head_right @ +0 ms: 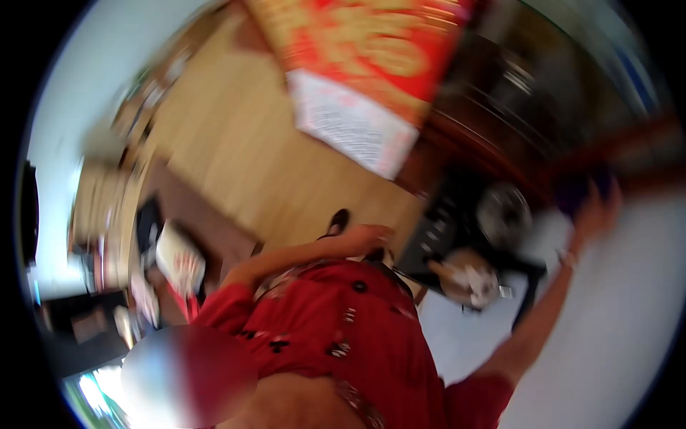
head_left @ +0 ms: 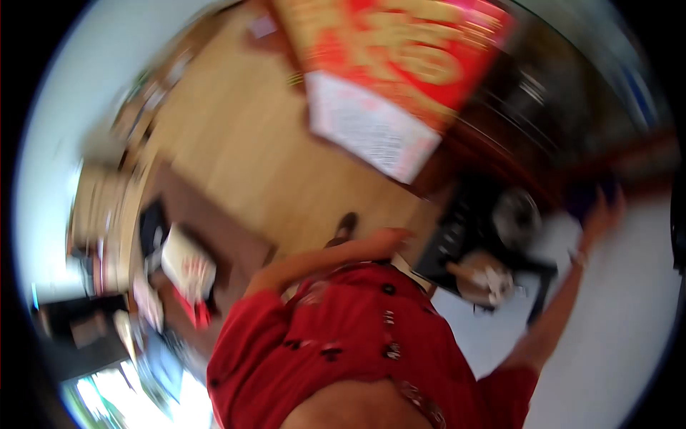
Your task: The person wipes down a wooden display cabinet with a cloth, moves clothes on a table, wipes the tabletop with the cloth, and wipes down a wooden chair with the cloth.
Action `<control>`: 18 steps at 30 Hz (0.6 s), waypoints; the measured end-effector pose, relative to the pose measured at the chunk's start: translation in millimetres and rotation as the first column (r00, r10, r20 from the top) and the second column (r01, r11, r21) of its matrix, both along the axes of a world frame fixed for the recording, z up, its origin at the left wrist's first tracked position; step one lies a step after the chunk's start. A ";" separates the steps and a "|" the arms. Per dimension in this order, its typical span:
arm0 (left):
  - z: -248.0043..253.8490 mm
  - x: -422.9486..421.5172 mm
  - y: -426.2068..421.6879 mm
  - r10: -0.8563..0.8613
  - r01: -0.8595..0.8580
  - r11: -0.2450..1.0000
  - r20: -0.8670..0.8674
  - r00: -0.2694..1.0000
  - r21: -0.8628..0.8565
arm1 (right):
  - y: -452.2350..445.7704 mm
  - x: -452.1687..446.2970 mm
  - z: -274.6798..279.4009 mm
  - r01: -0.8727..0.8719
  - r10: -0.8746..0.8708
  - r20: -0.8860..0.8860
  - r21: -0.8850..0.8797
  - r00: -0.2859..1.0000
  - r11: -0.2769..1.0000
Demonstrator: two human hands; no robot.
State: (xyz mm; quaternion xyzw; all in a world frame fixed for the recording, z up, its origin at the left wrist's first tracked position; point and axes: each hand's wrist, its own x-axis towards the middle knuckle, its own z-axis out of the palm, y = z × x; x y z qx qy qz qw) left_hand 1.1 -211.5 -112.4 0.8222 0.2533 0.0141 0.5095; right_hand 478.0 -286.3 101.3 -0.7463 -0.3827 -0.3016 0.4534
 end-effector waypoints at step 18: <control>-31.2 -95.8 48.2 0.147 -0.146 0.989 -0.233 0.961 0.021 | -21.4 -23.5 190.5 0.076 -0.121 0.068 0.469 0.990 0.880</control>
